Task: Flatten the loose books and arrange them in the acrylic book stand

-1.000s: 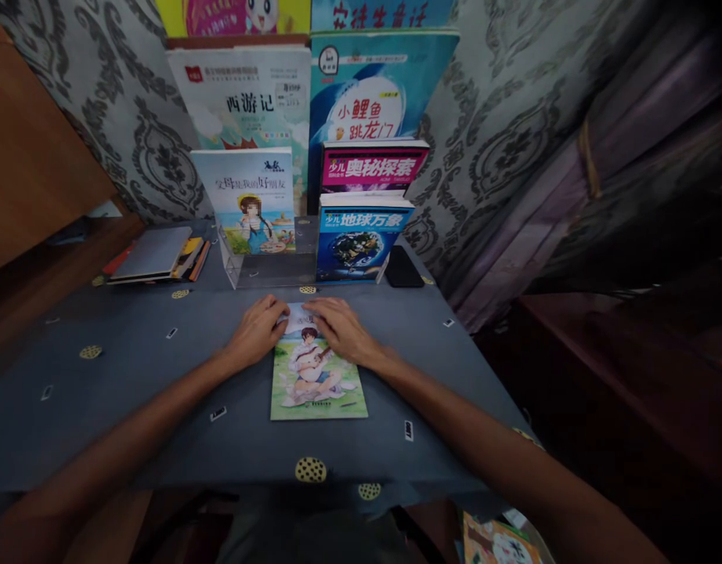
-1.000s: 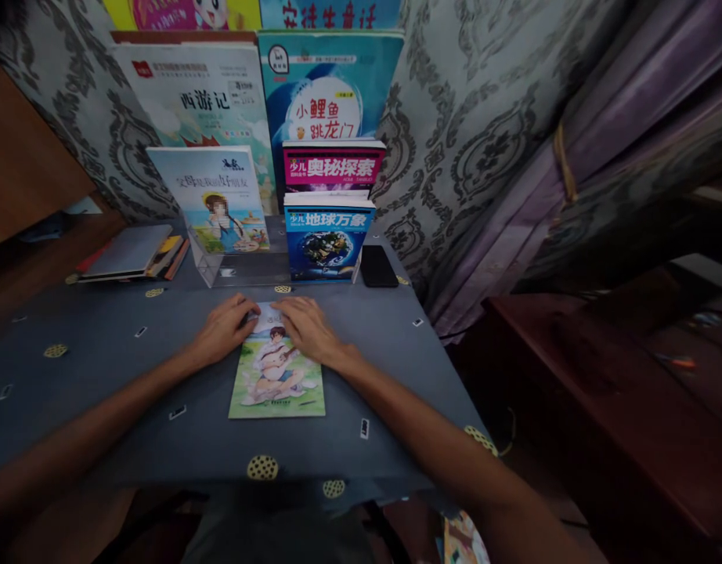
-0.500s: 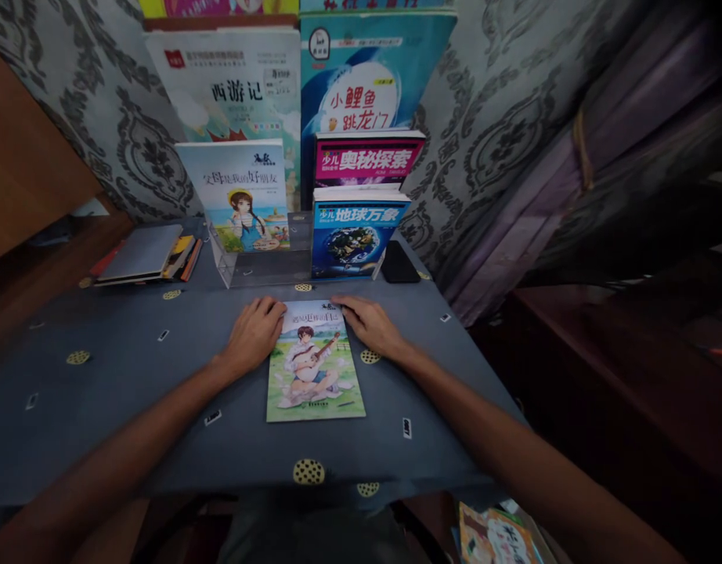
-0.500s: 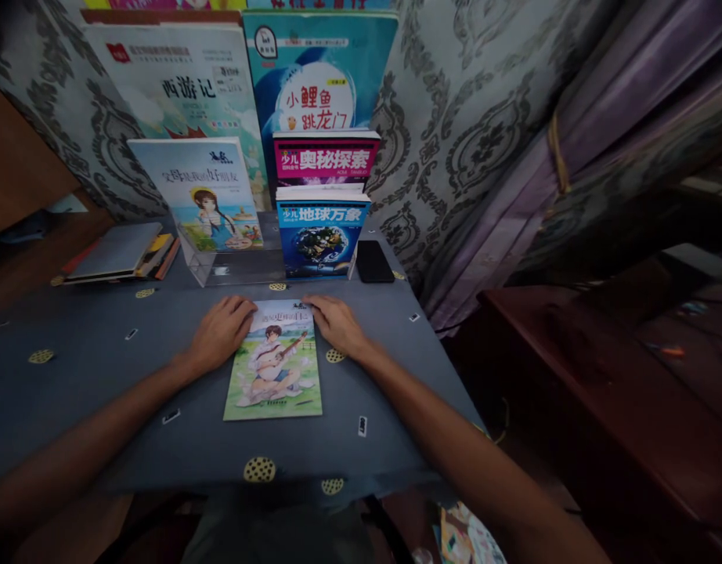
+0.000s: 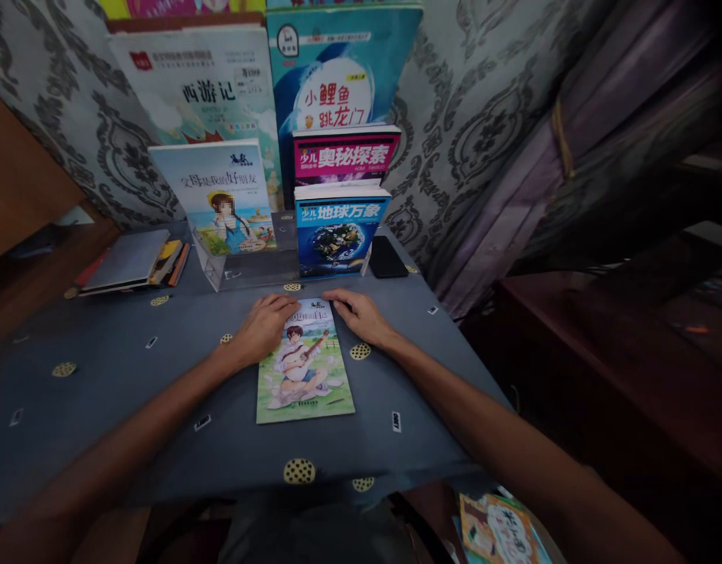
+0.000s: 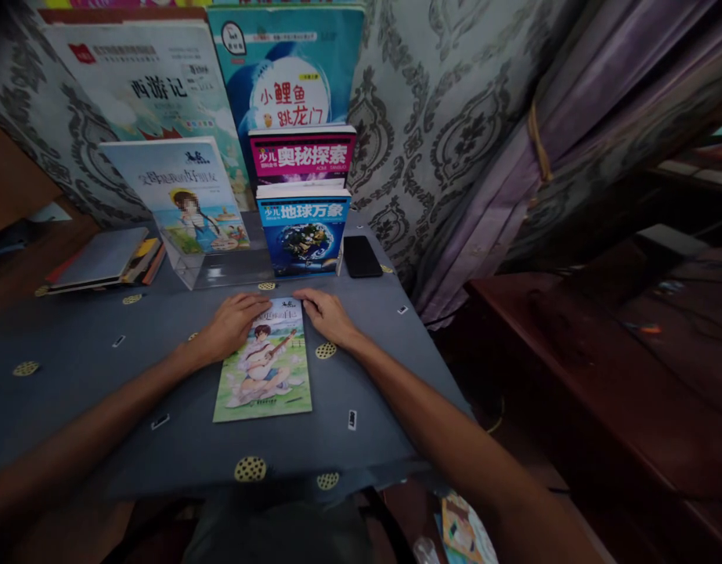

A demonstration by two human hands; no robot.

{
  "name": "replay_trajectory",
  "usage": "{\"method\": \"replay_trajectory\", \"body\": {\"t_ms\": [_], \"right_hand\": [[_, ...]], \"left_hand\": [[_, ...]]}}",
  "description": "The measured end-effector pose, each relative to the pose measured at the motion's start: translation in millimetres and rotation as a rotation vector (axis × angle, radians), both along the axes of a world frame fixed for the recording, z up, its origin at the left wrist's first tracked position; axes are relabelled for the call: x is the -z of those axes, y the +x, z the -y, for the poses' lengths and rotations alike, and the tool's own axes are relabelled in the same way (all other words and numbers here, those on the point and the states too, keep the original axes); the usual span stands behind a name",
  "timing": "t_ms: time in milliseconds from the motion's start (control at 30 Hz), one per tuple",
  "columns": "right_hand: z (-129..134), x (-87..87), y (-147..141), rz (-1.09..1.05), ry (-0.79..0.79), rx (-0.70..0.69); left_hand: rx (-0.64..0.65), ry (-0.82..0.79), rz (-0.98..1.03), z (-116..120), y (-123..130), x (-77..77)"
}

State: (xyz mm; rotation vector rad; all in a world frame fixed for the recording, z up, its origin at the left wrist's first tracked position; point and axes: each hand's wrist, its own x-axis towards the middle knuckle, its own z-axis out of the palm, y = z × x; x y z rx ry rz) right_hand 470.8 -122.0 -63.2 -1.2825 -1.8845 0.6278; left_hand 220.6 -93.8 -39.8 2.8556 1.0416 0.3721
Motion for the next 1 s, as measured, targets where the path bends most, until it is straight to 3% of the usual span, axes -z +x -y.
{"method": "replay_trajectory", "body": {"t_ms": [300, 1000], "right_hand": [[0, -0.4, -1, -0.049, 0.014, 0.001], [12, -3.6, -5, 0.091, 0.078, 0.029]], "left_hand": [[0.104, -0.060, 0.083, -15, 32, 8.3], [0.090, -0.020, 0.134, -13, 29, 17.1]]}}
